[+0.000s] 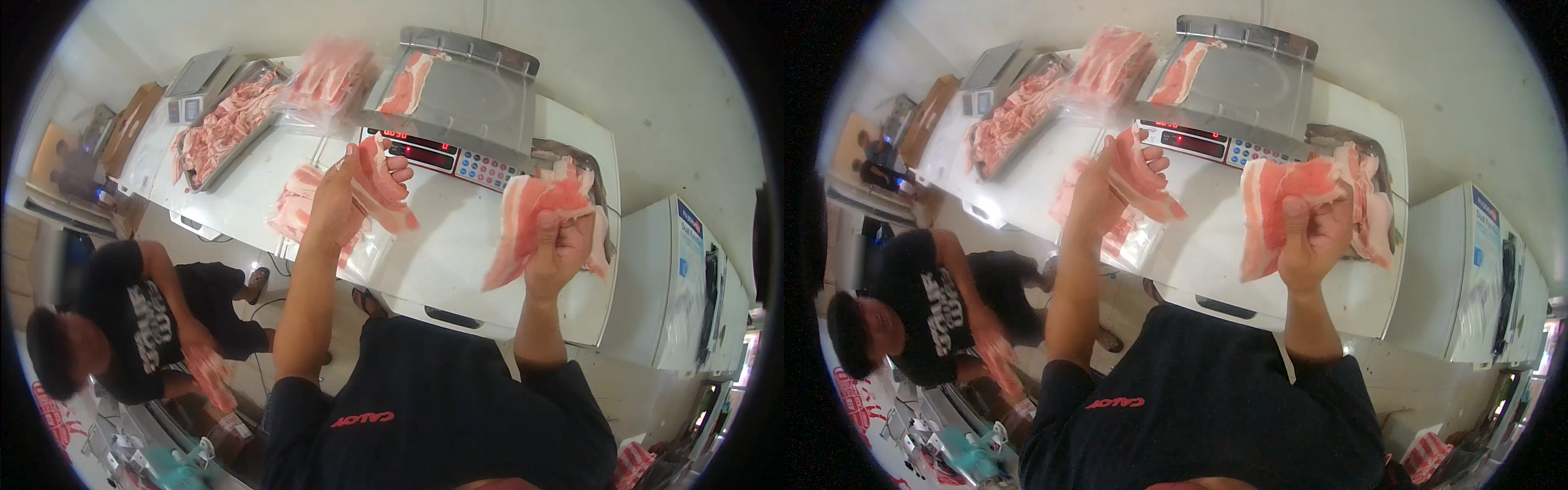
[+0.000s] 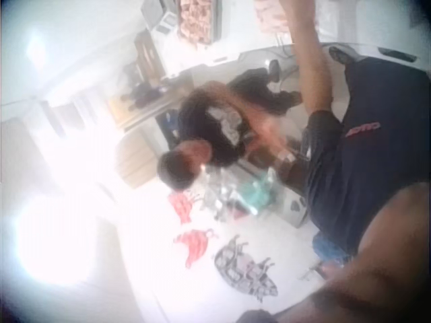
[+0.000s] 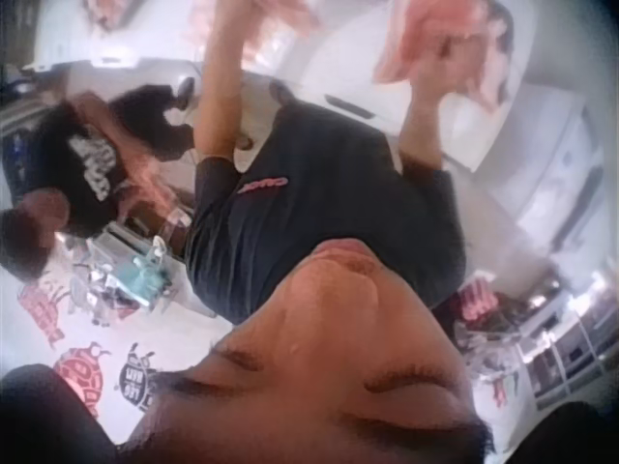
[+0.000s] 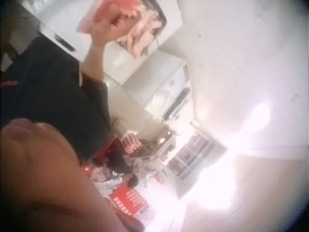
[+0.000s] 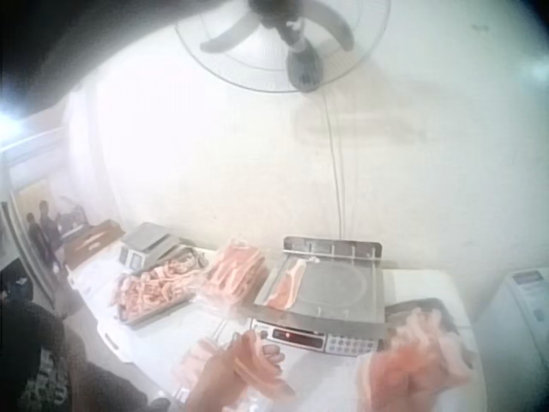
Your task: The person picks up slices of meat by hand, places them onto a scale to check their weight, and then puts them into plastic bags.
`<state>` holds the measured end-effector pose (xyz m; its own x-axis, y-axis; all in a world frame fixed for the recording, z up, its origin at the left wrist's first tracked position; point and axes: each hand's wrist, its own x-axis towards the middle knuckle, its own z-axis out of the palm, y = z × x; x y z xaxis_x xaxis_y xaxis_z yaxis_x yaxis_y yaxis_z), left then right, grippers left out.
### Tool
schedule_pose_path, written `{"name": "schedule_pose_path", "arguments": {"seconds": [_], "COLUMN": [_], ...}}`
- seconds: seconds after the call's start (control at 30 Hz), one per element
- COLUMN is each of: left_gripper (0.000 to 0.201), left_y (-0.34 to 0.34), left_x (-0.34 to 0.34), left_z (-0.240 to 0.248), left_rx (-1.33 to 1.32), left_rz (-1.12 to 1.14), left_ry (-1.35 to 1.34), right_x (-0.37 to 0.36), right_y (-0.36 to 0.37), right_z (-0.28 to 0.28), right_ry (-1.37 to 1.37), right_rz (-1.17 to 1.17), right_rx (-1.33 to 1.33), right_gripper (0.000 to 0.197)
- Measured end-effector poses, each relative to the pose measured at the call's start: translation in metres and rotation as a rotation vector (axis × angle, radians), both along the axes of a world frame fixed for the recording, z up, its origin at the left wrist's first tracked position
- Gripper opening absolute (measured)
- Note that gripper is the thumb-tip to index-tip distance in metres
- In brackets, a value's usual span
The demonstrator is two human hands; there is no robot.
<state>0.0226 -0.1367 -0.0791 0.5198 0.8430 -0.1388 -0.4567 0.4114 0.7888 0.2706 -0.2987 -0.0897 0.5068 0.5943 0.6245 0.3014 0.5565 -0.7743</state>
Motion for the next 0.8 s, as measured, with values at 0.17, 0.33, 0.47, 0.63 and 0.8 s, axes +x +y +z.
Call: {"name": "schedule_pose_path", "arguments": {"seconds": [0.17,0.33,0.47,0.63,0.8], "left_gripper": [0.054,0.047,0.038,0.030,0.035], "left_y": [-0.015,-0.034,-0.035,-0.037,-0.030], "left_x": [0.021,0.036,0.046,0.046,0.030], "left_z": [0.026,0.036,0.039,0.037,0.031], "left_rx": [0.101,0.166,0.336,0.298,0.316], "left_rz": [-0.097,-0.146,-0.175,-0.114,-0.129], "left_ry": [0.084,0.140,0.177,0.148,0.129], "right_x": [-0.032,-0.037,-0.032,-0.021,-0.016], "right_y": [0.030,0.073,0.082,0.071,0.037], "right_z": [0.031,0.003,0.002,-0.014,-0.055], "right_ry": [0.018,-0.085,-0.216,0.147,0.113], "right_rz": [0.078,0.047,-0.067,0.486,0.750], "right_rx": [-0.052,-0.183,-0.113,-0.113,-0.528], "right_gripper": [0.025,0.023,0.024,0.034,0.063]}}
